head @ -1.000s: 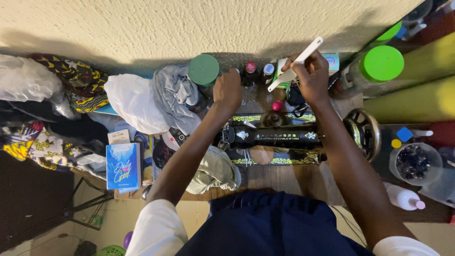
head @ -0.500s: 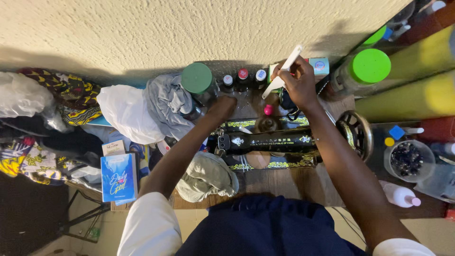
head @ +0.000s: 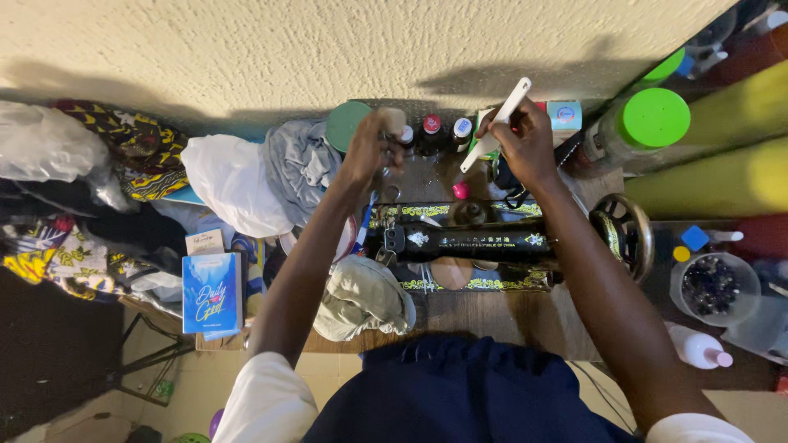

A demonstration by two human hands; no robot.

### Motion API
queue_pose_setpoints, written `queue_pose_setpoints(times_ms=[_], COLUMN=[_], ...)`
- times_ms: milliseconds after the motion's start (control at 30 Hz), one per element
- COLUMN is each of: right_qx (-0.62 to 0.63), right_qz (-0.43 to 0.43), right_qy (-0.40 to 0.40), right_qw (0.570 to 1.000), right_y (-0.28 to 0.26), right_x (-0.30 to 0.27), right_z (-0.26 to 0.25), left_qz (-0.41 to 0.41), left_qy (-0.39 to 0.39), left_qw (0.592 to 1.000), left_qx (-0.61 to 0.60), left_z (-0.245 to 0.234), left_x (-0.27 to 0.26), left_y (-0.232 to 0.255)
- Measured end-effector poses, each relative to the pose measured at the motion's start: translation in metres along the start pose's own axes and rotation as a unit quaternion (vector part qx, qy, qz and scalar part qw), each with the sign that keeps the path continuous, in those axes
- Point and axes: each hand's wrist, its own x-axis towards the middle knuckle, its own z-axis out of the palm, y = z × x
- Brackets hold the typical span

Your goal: The person cleans a cluttered workspace by wiping down a sewing machine with a cloth and organizing various small objects including beads, bottles, and boxes into containers and drawers.

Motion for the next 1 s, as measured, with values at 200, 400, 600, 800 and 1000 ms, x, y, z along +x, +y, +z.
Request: queue_pose_setpoints(times_ms=[200,400,600,800,1000], right_qx=[-0.013,-0.010,-0.019,0.025,0.026], right_qz=[-0.011,-0.020,-0.012,0.049,0.087], right_qy=[0.006,-0.002,-0.030,-0.090,-0.119], right_qw=[1.000,1.000,0.999,0.994,0.989], right_y=[-0.001,0.001,0.012,0.014,0.020], right_x=[-0.003,-0.002,0.000,0.001,0.002], right_z=[-0.003,-0.003,0.001,0.014,0.018], left_qz=[0.074,0.121,-0.045,-0.036,-0.103], left_qy=[0.039,0.118,0.040,0.137,0.150], left_qw=[0.973,0.864,0.910,0.837,0.782], left_qx=[0.215,0.474,0.410,0.529,0.597], left_z=[0.008,0.018,0.020,0.031,0.022], left_x=[0.027,0.033,0.038,0.050,0.082], left_y=[-0.016,-0.019,-0.011,-0.034,-0.080])
